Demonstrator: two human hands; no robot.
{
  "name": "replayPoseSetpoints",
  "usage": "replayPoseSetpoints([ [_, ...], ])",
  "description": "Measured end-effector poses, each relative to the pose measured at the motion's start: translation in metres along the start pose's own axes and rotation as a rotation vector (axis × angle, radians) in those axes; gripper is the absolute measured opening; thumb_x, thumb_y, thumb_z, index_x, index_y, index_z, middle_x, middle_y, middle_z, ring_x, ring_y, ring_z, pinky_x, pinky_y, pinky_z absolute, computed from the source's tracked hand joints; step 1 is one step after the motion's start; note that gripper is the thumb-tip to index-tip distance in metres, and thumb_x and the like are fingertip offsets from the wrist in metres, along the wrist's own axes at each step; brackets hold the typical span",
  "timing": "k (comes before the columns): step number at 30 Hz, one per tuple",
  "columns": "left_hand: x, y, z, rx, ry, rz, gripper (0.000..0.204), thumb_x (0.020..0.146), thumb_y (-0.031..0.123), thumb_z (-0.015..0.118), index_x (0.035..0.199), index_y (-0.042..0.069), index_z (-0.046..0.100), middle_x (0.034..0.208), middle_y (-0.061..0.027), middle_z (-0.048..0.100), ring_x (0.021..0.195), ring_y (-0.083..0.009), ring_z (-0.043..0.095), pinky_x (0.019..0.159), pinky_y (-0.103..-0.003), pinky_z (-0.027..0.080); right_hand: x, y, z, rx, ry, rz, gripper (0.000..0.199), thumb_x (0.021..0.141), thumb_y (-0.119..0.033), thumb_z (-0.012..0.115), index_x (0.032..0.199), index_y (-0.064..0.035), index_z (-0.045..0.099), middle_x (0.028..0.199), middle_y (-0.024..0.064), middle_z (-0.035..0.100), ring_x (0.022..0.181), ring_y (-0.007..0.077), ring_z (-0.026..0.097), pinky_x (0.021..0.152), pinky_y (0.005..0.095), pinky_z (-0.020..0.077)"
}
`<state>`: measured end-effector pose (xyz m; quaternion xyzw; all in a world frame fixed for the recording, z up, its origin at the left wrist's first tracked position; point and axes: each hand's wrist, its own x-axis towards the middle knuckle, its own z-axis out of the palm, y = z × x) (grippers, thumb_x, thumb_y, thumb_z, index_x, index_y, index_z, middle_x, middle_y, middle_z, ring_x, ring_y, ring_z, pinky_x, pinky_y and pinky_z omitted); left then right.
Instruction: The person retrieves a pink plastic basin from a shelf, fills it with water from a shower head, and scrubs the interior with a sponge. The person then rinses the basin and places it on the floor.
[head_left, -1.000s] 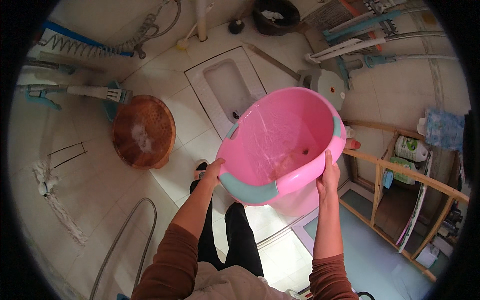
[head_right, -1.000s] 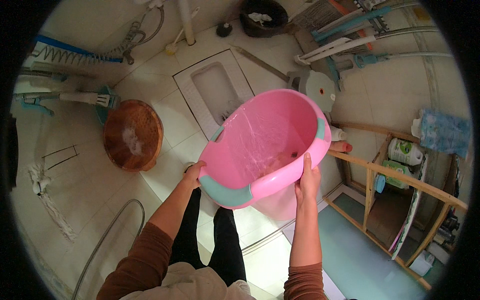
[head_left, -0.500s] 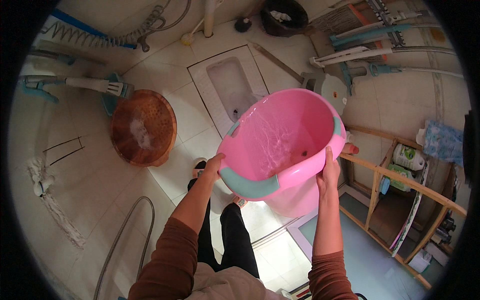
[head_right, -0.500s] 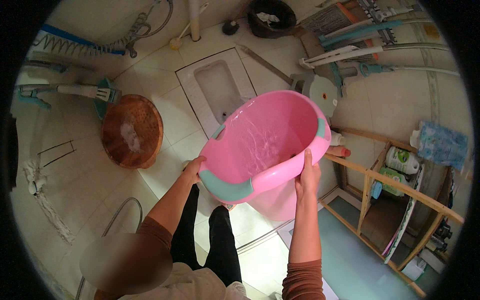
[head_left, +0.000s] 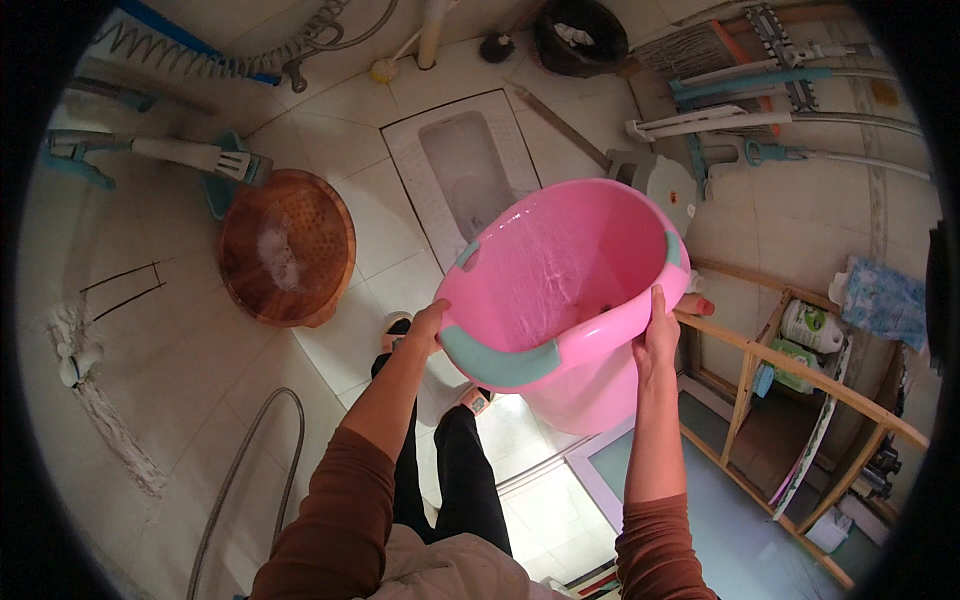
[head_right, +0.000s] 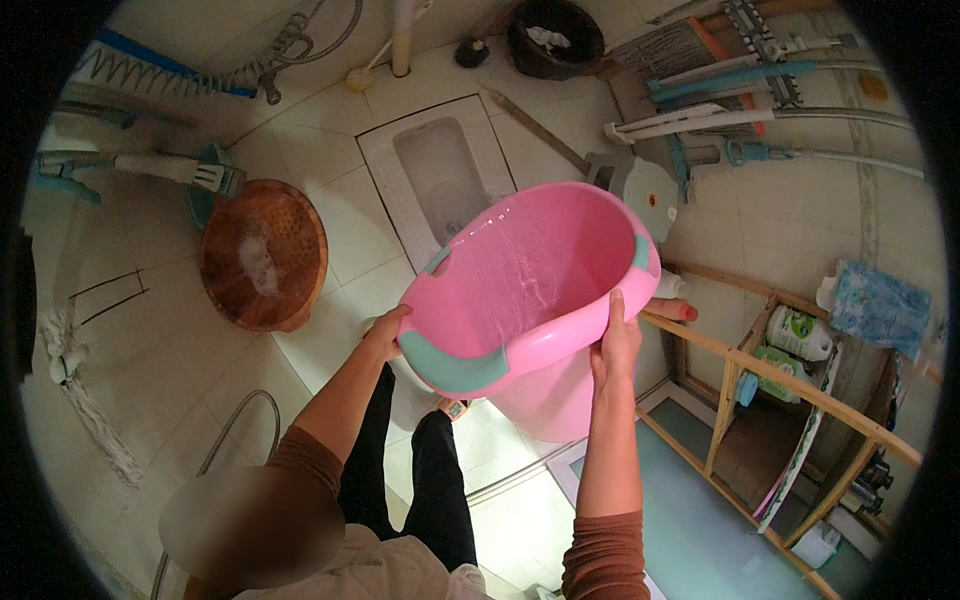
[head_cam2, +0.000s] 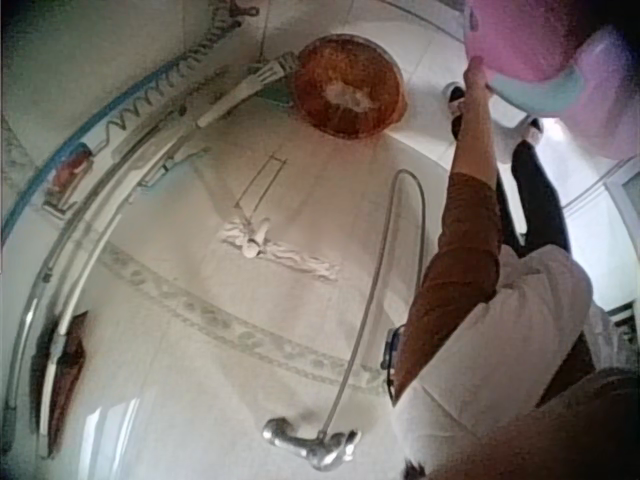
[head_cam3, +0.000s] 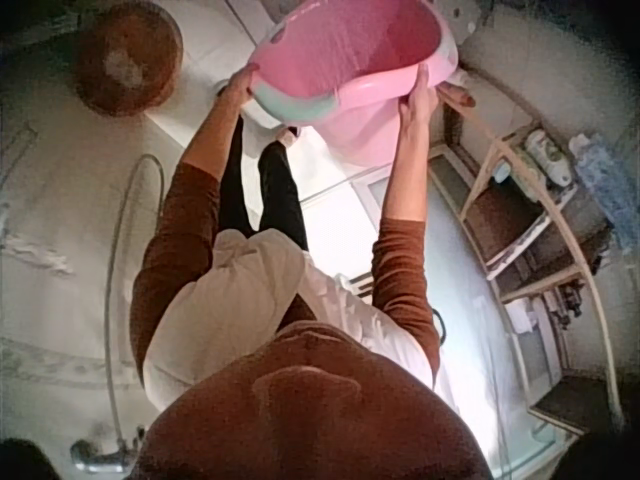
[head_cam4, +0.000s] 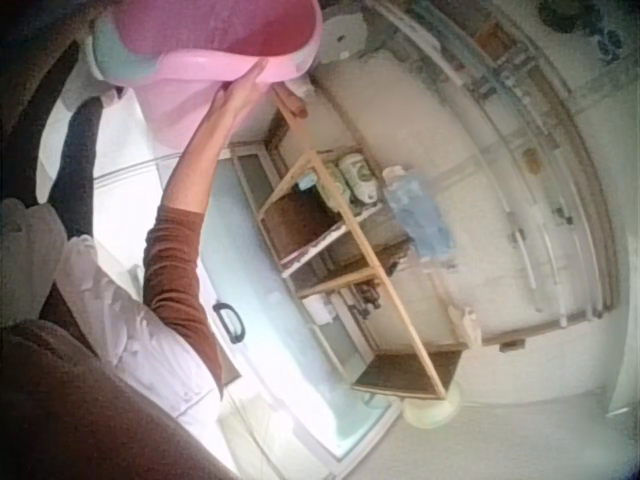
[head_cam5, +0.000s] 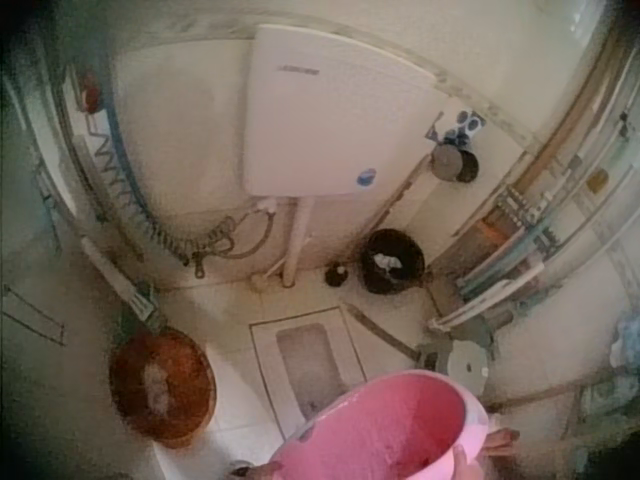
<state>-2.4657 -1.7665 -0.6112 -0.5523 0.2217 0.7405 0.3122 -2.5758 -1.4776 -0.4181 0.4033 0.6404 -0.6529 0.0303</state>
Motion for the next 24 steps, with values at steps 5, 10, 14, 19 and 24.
replayPoseSetpoints([
  [5, 0.006, -0.003, -0.004, -0.042, -0.035, 0.031, 0.041, 0.085, 0.022, 0.057, 0.117, -0.002, 0.05, 0.11, -0.0112, 0.058, 0.097, -0.0233, 0.059, 0.079, -0.039, 0.051, 0.003, -0.005, 0.007, -0.003, 0.025, 0.045, 0.039, 0.088, -0.029, 0.059, 0.115, -0.0012, 0.052, 0.1, 0.0062, 0.059, 0.083, 0.0161, 0.059, 0.066, 0.0297, 0.0513],
  [10, 0.005, 0.001, 0.0, -0.045, -0.026, 0.061, 0.041, 0.085, 0.022, 0.056, 0.117, -0.002, 0.049, 0.109, -0.0118, 0.059, 0.095, -0.0235, 0.059, 0.077, -0.038, 0.052, 0.003, -0.01, 0.015, -0.026, 0.032, 0.051, 0.037, 0.089, -0.028, 0.059, 0.114, -0.0006, 0.053, 0.1, 0.0069, 0.059, 0.083, 0.0164, 0.059, 0.068, 0.0298, 0.0513],
  [14, -0.002, 0.008, 0.006, 0.005, 0.012, 0.049, 0.041, 0.085, 0.022, 0.055, 0.118, -0.003, 0.049, 0.109, -0.0124, 0.059, 0.096, -0.0239, 0.059, 0.076, -0.038, 0.052, 0.007, -0.01, 0.017, -0.009, 0.011, 0.03, 0.038, 0.089, -0.027, 0.059, 0.114, 0.0006, 0.053, 0.101, 0.0075, 0.059, 0.085, 0.017, 0.059, 0.07, 0.0307, 0.0515],
  [19, -0.005, 0.011, 0.009, -0.039, -0.018, 0.04, 0.041, 0.086, 0.022, 0.054, 0.118, -0.003, 0.049, 0.11, -0.0125, 0.058, 0.097, -0.0237, 0.059, 0.077, -0.038, 0.052, 0.014, -0.01, 0.019, -0.008, 0.013, 0.034, 0.039, 0.089, -0.026, 0.059, 0.115, 0.0017, 0.052, 0.102, 0.0074, 0.059, 0.086, 0.0172, 0.06, 0.071, 0.0299, 0.0518],
  [24, 0.002, 0.008, 0.002, -0.073, -0.023, 0.026, 0.039, 0.086, 0.021, 0.053, 0.118, -0.001, 0.049, 0.111, -0.0107, 0.058, 0.098, -0.0232, 0.059, 0.078, -0.037, 0.052, 0.021, -0.01, 0.03, -0.03, -0.013, 0.038, 0.037, 0.088, -0.026, 0.06, 0.112, 0.0012, 0.052, 0.098, 0.007, 0.06, 0.082, 0.0172, 0.06, 0.066, 0.0296, 0.0523],
])
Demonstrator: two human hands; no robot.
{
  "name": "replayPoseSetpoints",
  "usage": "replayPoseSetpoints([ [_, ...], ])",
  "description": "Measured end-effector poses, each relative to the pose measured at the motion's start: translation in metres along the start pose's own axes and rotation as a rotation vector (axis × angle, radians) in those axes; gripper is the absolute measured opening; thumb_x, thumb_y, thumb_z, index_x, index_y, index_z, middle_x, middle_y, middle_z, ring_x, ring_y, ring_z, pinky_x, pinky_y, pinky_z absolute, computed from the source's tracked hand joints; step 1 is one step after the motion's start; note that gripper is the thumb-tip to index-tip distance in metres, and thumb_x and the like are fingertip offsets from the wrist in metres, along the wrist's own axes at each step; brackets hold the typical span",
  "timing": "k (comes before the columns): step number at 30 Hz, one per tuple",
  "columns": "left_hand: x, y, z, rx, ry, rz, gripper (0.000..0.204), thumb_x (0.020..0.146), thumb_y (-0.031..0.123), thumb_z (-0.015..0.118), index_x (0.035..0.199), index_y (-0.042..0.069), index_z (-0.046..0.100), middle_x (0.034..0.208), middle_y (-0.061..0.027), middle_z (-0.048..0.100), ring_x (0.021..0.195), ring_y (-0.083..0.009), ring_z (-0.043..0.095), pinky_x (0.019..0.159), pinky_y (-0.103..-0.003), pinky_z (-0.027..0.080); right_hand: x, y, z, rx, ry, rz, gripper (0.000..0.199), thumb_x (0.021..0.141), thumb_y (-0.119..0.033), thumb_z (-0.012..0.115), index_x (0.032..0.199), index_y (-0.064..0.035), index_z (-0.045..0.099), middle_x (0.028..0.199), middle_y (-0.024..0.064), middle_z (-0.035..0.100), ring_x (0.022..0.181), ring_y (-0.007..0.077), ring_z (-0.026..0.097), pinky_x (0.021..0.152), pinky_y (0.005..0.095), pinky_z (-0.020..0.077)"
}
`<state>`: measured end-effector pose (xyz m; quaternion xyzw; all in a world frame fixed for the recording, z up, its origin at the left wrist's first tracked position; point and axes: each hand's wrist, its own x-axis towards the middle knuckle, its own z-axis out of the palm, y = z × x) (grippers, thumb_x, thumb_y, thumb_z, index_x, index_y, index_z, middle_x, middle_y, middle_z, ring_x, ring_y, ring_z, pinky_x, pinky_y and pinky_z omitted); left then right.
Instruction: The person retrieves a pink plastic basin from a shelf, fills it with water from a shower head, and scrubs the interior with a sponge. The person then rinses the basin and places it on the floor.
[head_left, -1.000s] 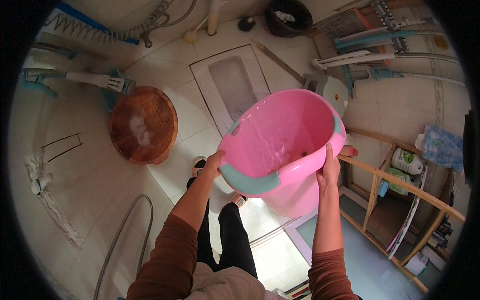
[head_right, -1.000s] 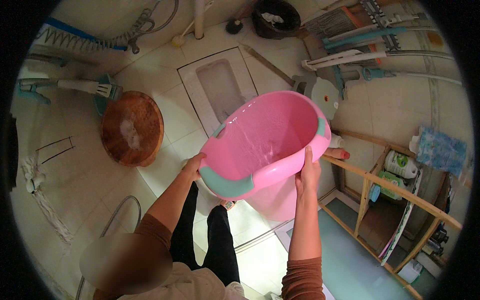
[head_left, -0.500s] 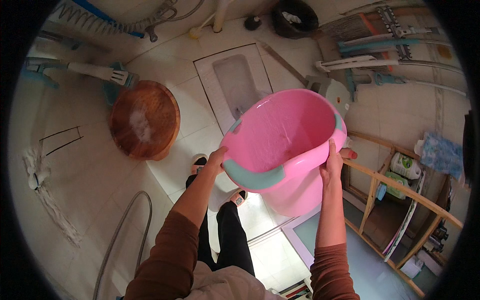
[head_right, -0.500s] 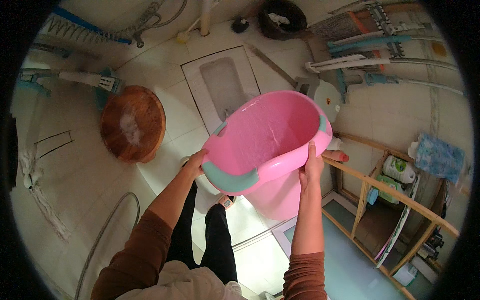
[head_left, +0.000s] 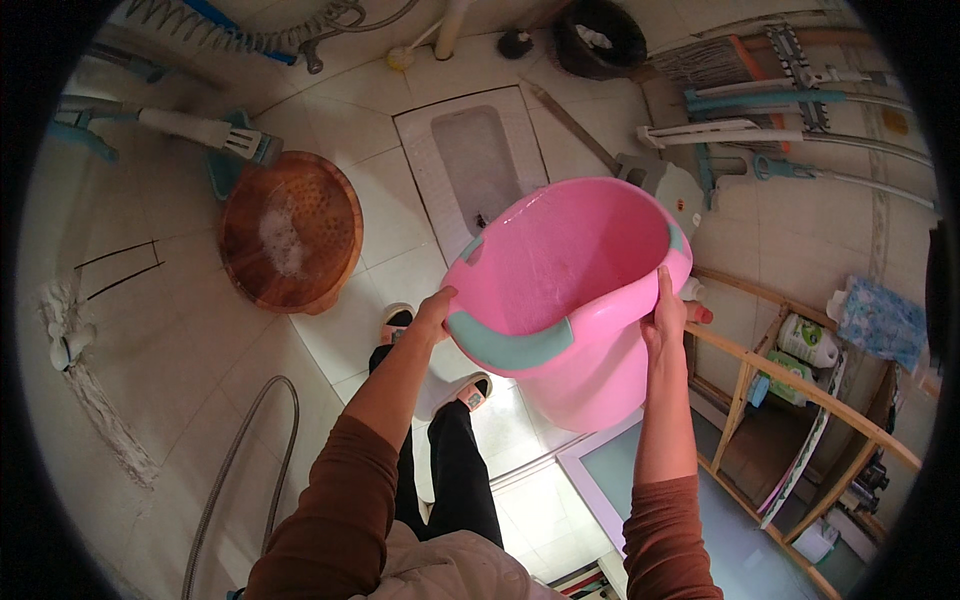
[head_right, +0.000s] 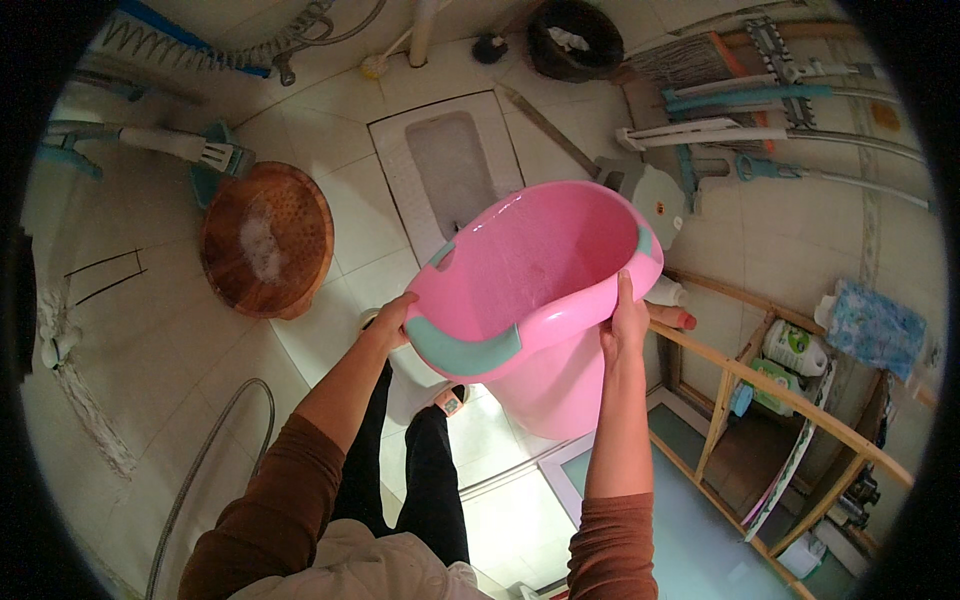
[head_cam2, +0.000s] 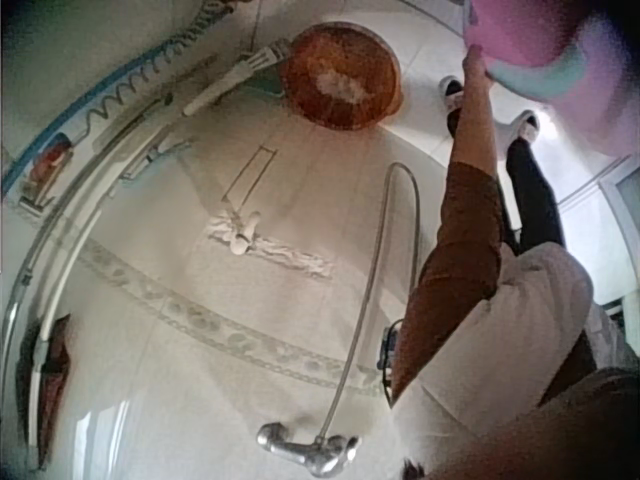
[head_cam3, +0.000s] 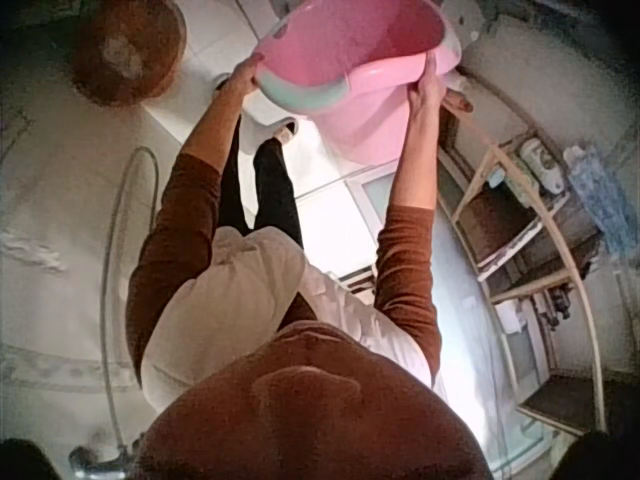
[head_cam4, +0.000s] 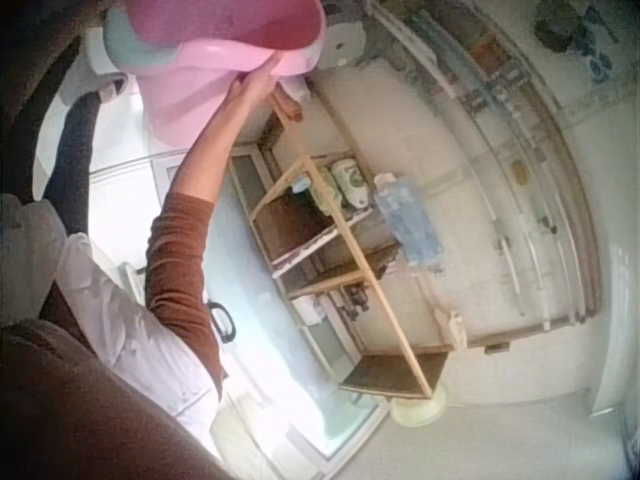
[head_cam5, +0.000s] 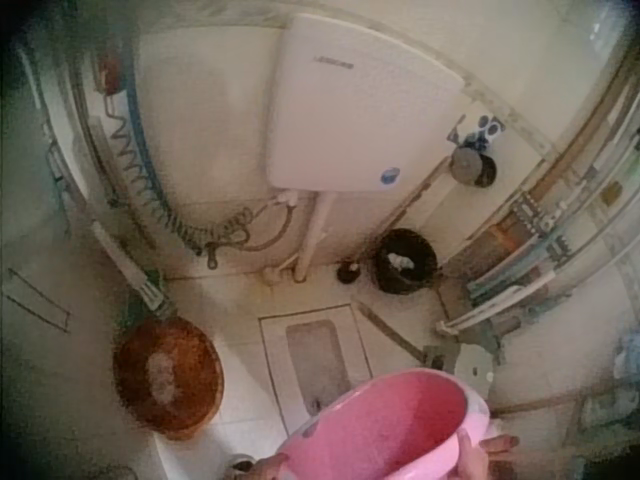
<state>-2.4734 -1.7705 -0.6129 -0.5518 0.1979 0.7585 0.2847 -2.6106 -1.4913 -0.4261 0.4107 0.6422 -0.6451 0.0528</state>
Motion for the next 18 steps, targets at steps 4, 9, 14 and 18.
replayPoseSetpoints([
  [4, 0.009, -0.001, -0.007, -0.062, -0.062, 0.001, 0.036, 0.086, 0.022, 0.053, 0.117, 0.003, 0.051, 0.111, -0.0086, 0.058, 0.098, -0.0218, 0.058, 0.077, -0.038, 0.052, 0.012, -0.001, 0.011, -0.023, -0.02, 0.013, 0.036, 0.087, -0.028, 0.061, 0.107, 0.001, 0.053, 0.093, 0.0067, 0.06, 0.077, 0.0171, 0.06, 0.062, 0.0304, 0.0523],
  [9, 0.018, 0.0, -0.009, -0.045, -0.047, -0.019, 0.035, 0.087, 0.024, 0.054, 0.116, 0.005, 0.05, 0.111, -0.0077, 0.056, 0.1, -0.0209, 0.055, 0.082, -0.037, 0.049, 0.031, -0.004, 0.019, -0.055, -0.041, 0.031, 0.037, 0.087, -0.028, 0.061, 0.106, 0.0018, 0.053, 0.093, 0.0074, 0.06, 0.077, 0.0183, 0.06, 0.063, 0.0317, 0.0524],
  [14, 0.019, 0.004, -0.003, -0.086, -0.09, -0.002, 0.03, 0.084, 0.022, 0.057, 0.107, 0.004, 0.053, 0.098, -0.0052, 0.058, 0.083, -0.0169, 0.059, 0.065, -0.032, 0.053, 0.044, -0.01, 0.024, -0.064, -0.001, 0.035, 0.041, 0.086, -0.028, 0.062, 0.109, 0.0039, 0.052, 0.095, 0.0088, 0.06, 0.079, 0.0194, 0.061, 0.066, 0.0332, 0.053],
  [18, 0.019, 0.007, 0.002, -0.089, -0.101, -0.039, 0.029, 0.084, 0.023, 0.055, 0.106, 0.004, 0.053, 0.097, -0.0056, 0.058, 0.082, -0.0166, 0.059, 0.063, -0.031, 0.053, 0.053, -0.015, 0.031, -0.084, -0.01, 0.042, 0.042, 0.086, -0.026, 0.062, 0.111, 0.0056, 0.052, 0.099, 0.0104, 0.06, 0.083, 0.0208, 0.061, 0.069, 0.0336, 0.0532],
])
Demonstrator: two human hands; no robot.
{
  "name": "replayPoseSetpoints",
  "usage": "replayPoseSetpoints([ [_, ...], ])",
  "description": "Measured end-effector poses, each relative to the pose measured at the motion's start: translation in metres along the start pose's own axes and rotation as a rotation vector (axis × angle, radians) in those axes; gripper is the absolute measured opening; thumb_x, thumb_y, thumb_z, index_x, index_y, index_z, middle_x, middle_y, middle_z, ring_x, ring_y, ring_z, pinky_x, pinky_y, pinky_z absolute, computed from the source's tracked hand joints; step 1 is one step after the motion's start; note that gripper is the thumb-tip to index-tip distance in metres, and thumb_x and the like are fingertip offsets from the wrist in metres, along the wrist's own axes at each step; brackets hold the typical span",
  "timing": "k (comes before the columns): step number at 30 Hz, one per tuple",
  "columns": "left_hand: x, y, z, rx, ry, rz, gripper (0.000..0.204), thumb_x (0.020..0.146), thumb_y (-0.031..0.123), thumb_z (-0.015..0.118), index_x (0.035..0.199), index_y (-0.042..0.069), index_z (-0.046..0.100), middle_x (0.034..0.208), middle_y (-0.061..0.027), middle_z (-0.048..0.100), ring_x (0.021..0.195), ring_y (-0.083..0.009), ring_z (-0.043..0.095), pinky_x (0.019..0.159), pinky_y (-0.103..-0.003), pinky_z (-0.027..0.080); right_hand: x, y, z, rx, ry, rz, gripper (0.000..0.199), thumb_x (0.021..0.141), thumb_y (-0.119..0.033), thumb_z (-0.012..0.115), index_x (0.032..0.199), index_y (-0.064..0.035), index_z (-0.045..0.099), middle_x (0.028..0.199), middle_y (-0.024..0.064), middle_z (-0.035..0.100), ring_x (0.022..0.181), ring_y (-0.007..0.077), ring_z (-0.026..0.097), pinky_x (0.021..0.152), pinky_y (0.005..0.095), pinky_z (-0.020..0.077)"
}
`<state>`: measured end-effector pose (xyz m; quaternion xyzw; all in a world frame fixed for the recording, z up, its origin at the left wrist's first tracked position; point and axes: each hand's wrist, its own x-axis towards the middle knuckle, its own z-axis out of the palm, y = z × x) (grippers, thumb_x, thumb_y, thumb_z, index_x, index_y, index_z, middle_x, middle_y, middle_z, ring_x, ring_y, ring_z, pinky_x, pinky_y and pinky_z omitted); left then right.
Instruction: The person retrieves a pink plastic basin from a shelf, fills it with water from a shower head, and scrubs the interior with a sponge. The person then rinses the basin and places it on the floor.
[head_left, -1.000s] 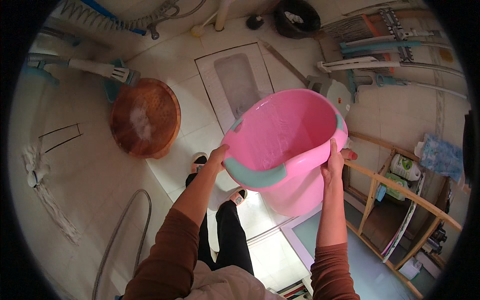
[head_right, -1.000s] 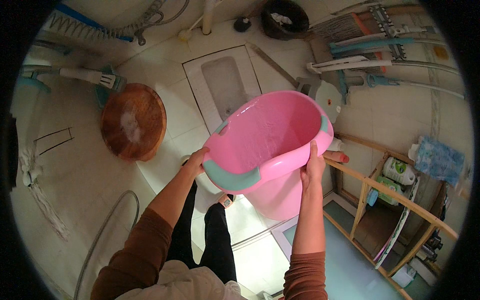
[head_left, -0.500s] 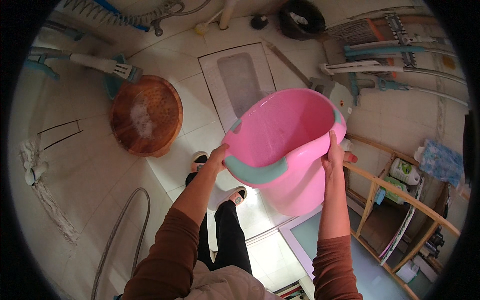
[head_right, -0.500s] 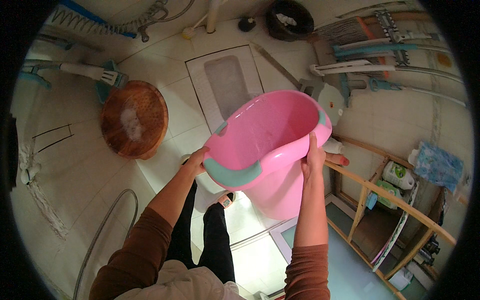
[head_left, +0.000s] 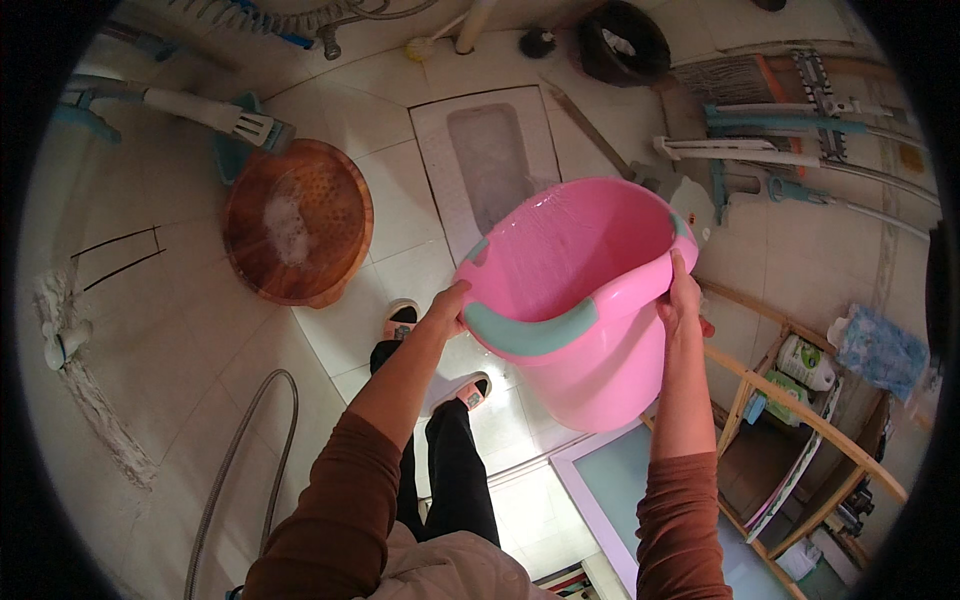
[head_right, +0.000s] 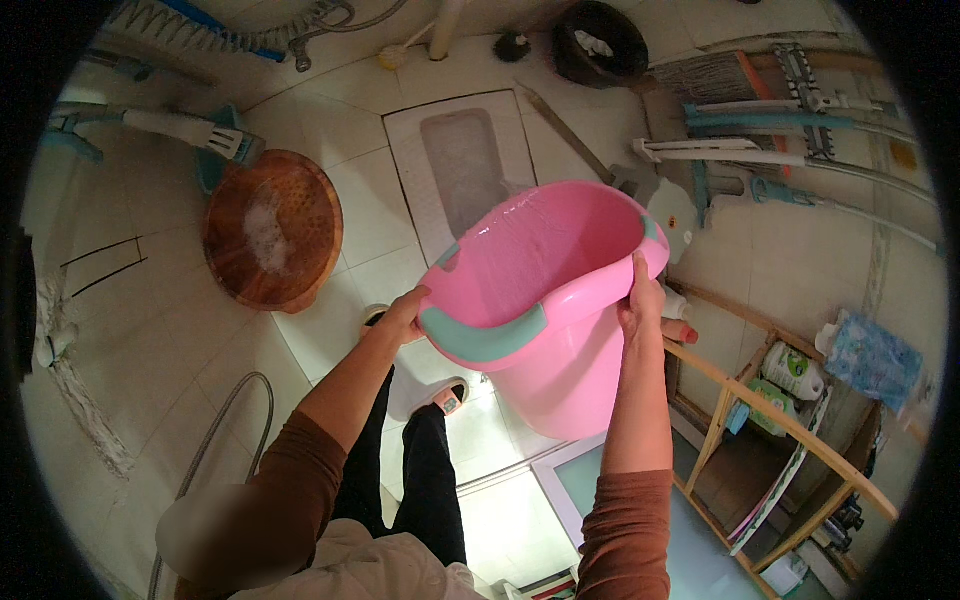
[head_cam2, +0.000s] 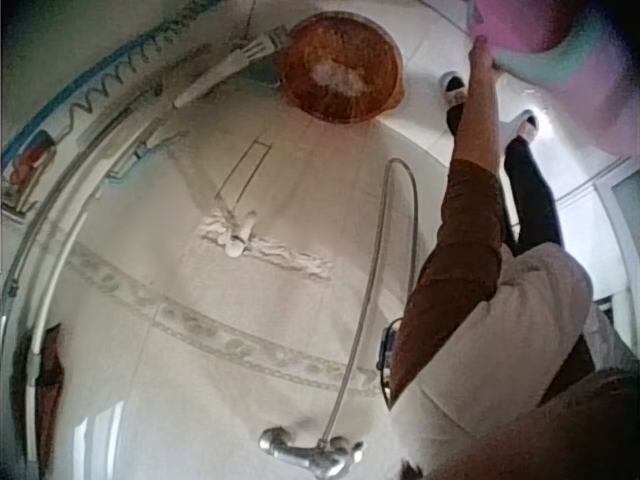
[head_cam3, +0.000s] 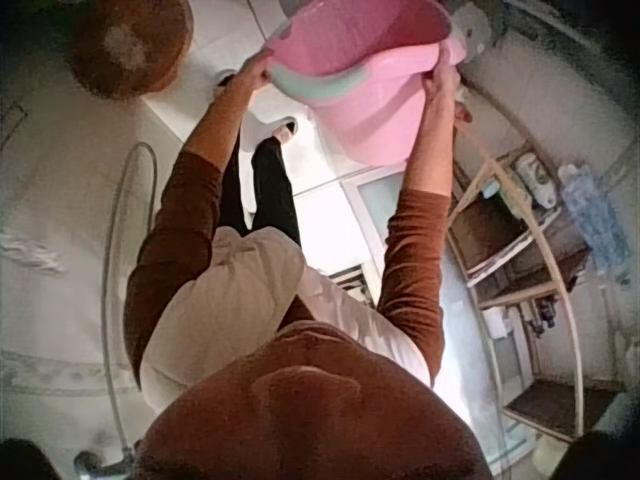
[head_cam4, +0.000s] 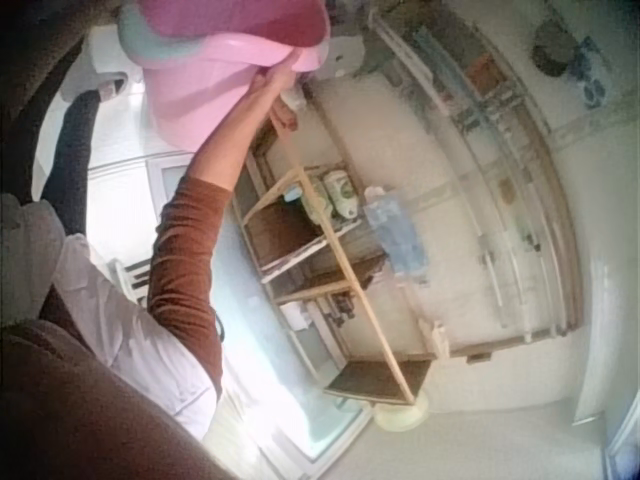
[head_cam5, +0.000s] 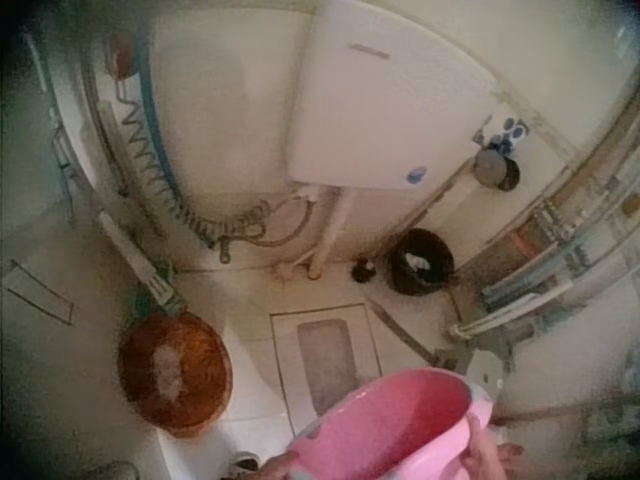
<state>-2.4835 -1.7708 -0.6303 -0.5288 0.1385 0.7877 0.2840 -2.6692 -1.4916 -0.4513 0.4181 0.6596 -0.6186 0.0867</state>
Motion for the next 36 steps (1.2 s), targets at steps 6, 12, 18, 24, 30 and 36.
replayPoseSetpoints([
  [6, 0.007, 0.007, 0.001, -0.035, -0.008, -0.006, 0.027, 0.087, 0.023, 0.053, 0.107, 0.005, 0.052, 0.099, -0.0054, 0.058, 0.084, -0.0168, 0.059, 0.066, -0.033, 0.053, 0.017, -0.004, 0.015, 0.005, -0.035, 0.013, 0.041, 0.086, -0.022, 0.064, 0.112, 0.0067, 0.05, 0.102, 0.013, 0.059, 0.087, 0.023, 0.061, 0.074, 0.035, 0.0537],
  [12, 0.014, 0.016, 0.003, -0.043, -0.027, -0.032, 0.026, 0.09, 0.024, 0.05, 0.11, 0.008, 0.052, 0.104, -0.0042, 0.059, 0.09, -0.0169, 0.059, 0.074, -0.032, 0.054, 0.036, -0.006, 0.03, 0.007, -0.028, 0.026, 0.04, 0.085, -0.021, 0.064, 0.112, 0.0063, 0.05, 0.101, 0.0128, 0.059, 0.087, 0.0234, 0.061, 0.073, 0.0355, 0.0536],
  [18, 0.013, 0.024, 0.005, -0.082, 0.034, -0.054, 0.025, 0.091, 0.023, 0.049, 0.111, 0.008, 0.052, 0.103, -0.0042, 0.06, 0.089, -0.0167, 0.06, 0.073, -0.03, 0.054, 0.05, -0.004, 0.045, 0.021, -0.098, 0.002, 0.036, 0.087, -0.018, 0.061, 0.11, 0.0066, 0.05, 0.1, 0.0127, 0.06, 0.086, 0.0234, 0.061, 0.074, 0.035, 0.0529],
  [24, 0.02, 0.022, -0.004, -0.104, -0.028, -0.056, 0.029, 0.091, 0.026, 0.05, 0.113, 0.007, 0.05, 0.107, -0.0051, 0.057, 0.092, -0.0169, 0.058, 0.074, -0.031, 0.053, 0.057, -0.002, 0.051, -0.012, -0.093, 0.031, 0.033, 0.088, -0.019, 0.059, 0.109, 0.0045, 0.051, 0.099, 0.0118, 0.06, 0.085, 0.0233, 0.061, 0.075, 0.0341, 0.0525],
  [30, 0.015, 0.002, -0.006, -0.191, -0.033, -0.024, 0.029, 0.089, 0.029, 0.053, 0.109, 0.008, 0.052, 0.1, -0.0044, 0.058, 0.084, -0.0155, 0.059, 0.067, -0.029, 0.053, 0.03, -0.002, 0.041, -0.048, -0.247, 0.018, 0.026, 0.09, -0.029, 0.056, 0.096, -0.0031, 0.056, 0.086, 0.0057, 0.061, 0.072, 0.0177, 0.058, 0.066, 0.0322, 0.0497],
  [36, -0.003, -0.019, 0.029, -0.24, -0.031, -0.071, 0.026, 0.088, 0.029, 0.053, 0.108, 0.013, 0.05, 0.096, -0.0038, 0.058, 0.082, -0.0155, 0.058, 0.069, -0.032, 0.052, -0.056, 0.013, 0.038, -0.339, -0.387, 0.146, 0.036, 0.095, -0.045, 0.038, 0.094, -0.0132, 0.055, 0.08, -0.0023, 0.059, 0.074, 0.0115, 0.054, 0.075, 0.0336, 0.0447],
])
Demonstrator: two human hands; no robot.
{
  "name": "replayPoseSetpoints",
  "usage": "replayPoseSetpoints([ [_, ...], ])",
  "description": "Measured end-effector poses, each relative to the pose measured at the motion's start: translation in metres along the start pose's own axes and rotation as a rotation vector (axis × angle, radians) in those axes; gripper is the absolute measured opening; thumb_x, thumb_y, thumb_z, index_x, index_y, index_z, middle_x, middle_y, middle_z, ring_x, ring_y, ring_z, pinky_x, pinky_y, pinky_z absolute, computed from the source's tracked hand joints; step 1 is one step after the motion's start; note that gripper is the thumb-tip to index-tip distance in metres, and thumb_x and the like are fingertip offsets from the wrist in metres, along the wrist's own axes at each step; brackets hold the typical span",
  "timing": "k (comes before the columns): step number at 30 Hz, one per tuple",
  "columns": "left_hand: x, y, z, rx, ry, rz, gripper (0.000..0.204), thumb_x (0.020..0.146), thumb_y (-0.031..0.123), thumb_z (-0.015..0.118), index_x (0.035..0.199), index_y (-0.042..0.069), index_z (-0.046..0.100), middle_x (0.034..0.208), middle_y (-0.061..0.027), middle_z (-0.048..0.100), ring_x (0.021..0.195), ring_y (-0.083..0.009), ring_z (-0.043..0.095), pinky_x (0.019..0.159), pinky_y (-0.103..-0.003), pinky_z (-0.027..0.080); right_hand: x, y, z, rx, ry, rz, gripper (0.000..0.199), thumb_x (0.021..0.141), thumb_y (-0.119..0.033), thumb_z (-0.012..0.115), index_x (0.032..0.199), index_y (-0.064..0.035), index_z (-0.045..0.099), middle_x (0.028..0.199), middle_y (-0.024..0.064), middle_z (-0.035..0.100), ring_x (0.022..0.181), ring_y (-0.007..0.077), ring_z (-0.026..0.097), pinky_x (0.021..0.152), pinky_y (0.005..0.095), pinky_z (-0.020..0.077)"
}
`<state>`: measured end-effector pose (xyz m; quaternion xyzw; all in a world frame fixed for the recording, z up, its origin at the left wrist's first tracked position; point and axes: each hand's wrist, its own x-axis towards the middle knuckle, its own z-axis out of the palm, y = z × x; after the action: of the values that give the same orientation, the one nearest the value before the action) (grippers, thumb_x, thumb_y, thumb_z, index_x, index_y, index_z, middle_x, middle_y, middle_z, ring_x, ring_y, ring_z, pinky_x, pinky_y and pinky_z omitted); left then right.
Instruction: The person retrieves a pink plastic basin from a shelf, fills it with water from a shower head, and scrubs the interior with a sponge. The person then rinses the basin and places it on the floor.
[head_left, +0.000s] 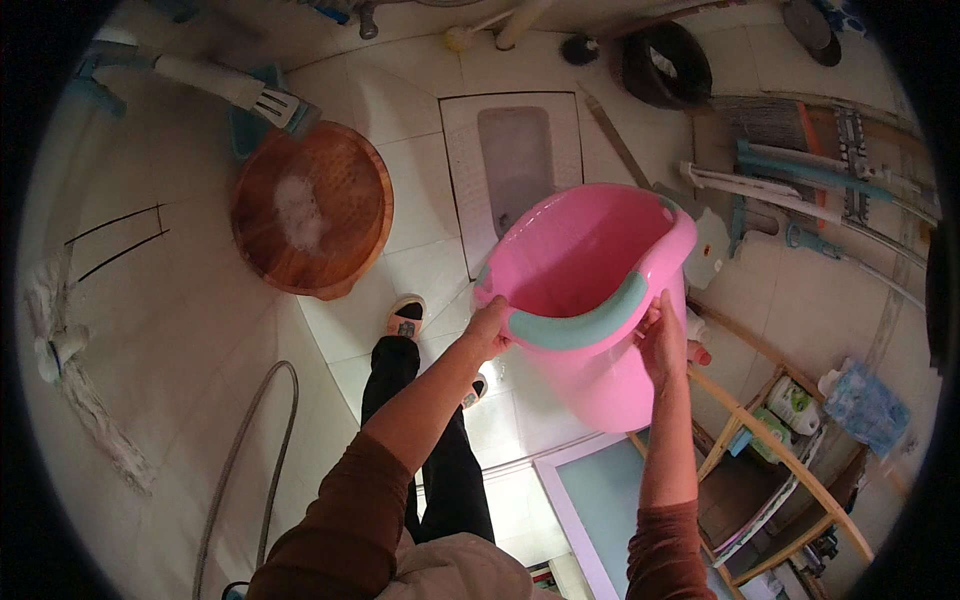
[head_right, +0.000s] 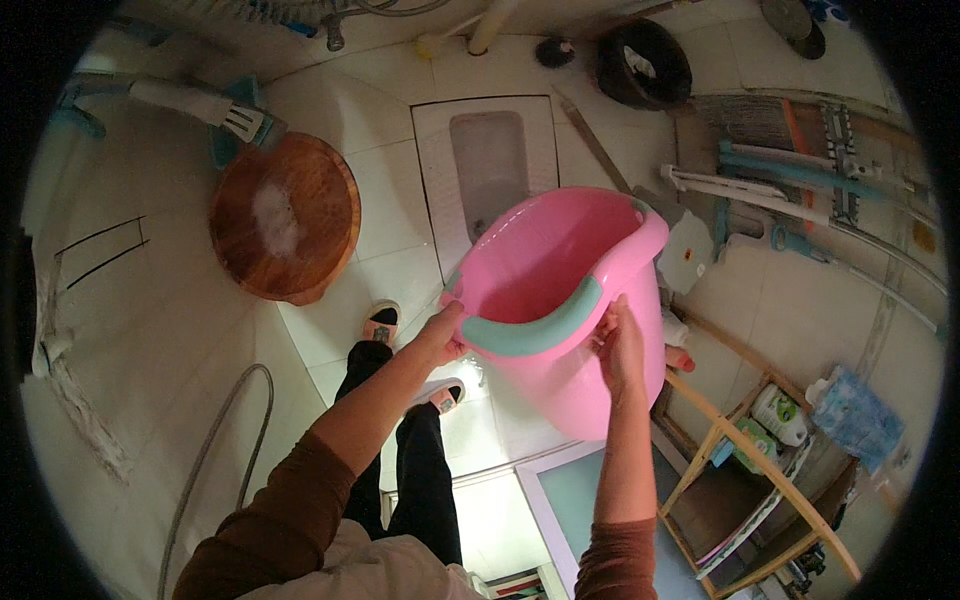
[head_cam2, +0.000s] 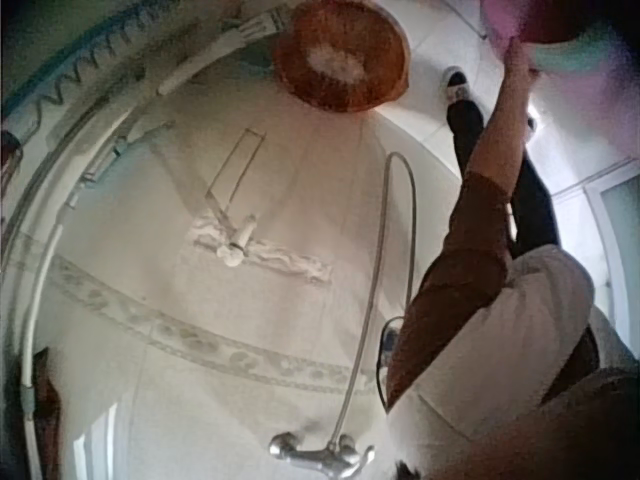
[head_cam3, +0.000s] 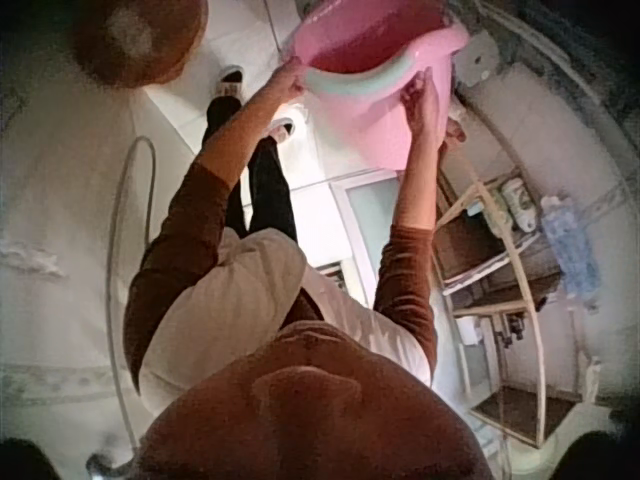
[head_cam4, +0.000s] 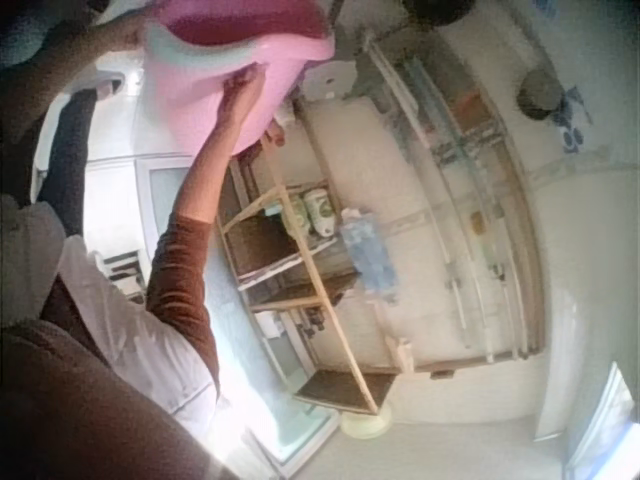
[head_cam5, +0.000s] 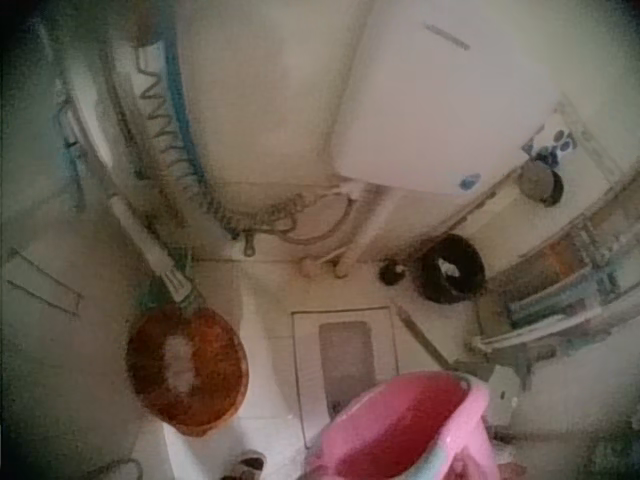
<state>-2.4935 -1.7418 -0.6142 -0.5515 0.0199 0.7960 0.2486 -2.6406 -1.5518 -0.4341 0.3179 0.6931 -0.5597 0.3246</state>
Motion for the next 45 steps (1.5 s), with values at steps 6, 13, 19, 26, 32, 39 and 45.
replayPoseSetpoints([
  [6, -0.025, -0.003, 0.004, 0.121, 0.027, -0.008, 0.037, 0.086, 0.039, 0.054, 0.107, 0.009, 0.051, 0.097, -0.005, 0.059, 0.087, -0.0169, 0.059, 0.075, -0.032, 0.052, -0.025, 0.003, 0.043, -0.276, -0.039, -0.201, 0.023, 0.09, -0.025, 0.056, 0.093, -0.0064, 0.044, 0.079, 0.0012, 0.053, 0.068, 0.0084, 0.052, 0.058, 0.0271, 0.0494],
  [13, -0.021, 0.003, -0.003, 0.184, -0.009, 0.008, 0.042, 0.086, 0.042, 0.05, 0.111, 0.009, 0.049, 0.095, -0.0076, 0.06, 0.082, -0.0201, 0.061, 0.073, -0.038, 0.053, -0.011, 0.014, 0.048, -0.398, 0.039, -0.217, 0.018, 0.091, -0.018, 0.054, 0.093, -0.0053, 0.042, 0.077, 0.0048, 0.054, 0.062, 0.0132, 0.058, 0.051, 0.0274, 0.052],
  [19, -0.016, 0.04, -0.014, 0.187, 0.036, 0.001, 0.037, 0.085, 0.043, 0.049, 0.101, 0.01, 0.053, 0.09, -0.0054, 0.06, 0.078, -0.0179, 0.061, 0.066, -0.033, 0.054, 0.006, 0.023, 0.081, -0.54, 0.152, -0.373, 0.023, 0.089, -0.019, 0.057, 0.082, -0.0054, 0.04, 0.067, 0.0023, 0.045, 0.051, 0.0099, 0.047, 0.041, 0.0245, 0.0412],
  [26, -0.02, 0.076, -0.015, 0.183, -0.045, -0.073, 0.035, 0.089, 0.046, 0.05, 0.105, 0.015, 0.053, 0.099, -0.0003, 0.058, 0.084, -0.0111, 0.058, 0.071, -0.027, 0.053, 0.015, 0.012, 0.117, -0.711, 0.256, -0.374, 0.037, 0.085, -0.031, 0.06, 0.08, -0.0006, 0.04, 0.066, 0.0102, 0.044, 0.062, 0.0214, 0.044, 0.059, 0.0353, 0.0397],
  [32, -0.02, 0.075, -0.018, 0.101, -0.021, -0.08, 0.029, 0.082, 0.039, 0.06, 0.096, 0.014, 0.055, 0.093, -0.0003, 0.058, 0.08, -0.0105, 0.059, 0.069, -0.025, 0.053, 0.013, 0.005, 0.135, -0.828, 0.253, -0.416, 0.04, 0.084, -0.034, 0.061, 0.084, 0.0009, 0.041, 0.071, 0.0182, 0.053, 0.066, 0.0326, 0.054, 0.063, 0.0408, 0.0432],
  [39, -0.008, 0.106, -0.03, 0.063, 0.074, -0.121, 0.021, 0.078, 0.034, 0.062, 0.077, 0.014, 0.054, 0.071, 0.0032, 0.057, 0.061, -0.0081, 0.055, 0.056, -0.023, 0.052, 0.028, -0.02, 0.192, -0.987, 0.185, -0.426, 0.039, 0.082, -0.033, 0.06, 0.091, 0.0, 0.041, 0.079, 0.0226, 0.058, 0.076, 0.0406, 0.058, 0.067, 0.0449, 0.0446],
  [45, 0.008, 0.12, -0.046, -0.025, 0.013, -0.169, 0.022, 0.079, 0.037, 0.059, 0.082, 0.015, 0.056, 0.075, 0.0031, 0.056, 0.062, -0.0088, 0.054, 0.054, -0.024, 0.052, 0.043, -0.028, 0.228, -1.004, 0.134, -0.44, 0.041, 0.081, -0.036, 0.061, 0.092, -0.0008, 0.041, 0.08, 0.0209, 0.056, 0.076, 0.0361, 0.057, 0.069, 0.0421, 0.0441],
])
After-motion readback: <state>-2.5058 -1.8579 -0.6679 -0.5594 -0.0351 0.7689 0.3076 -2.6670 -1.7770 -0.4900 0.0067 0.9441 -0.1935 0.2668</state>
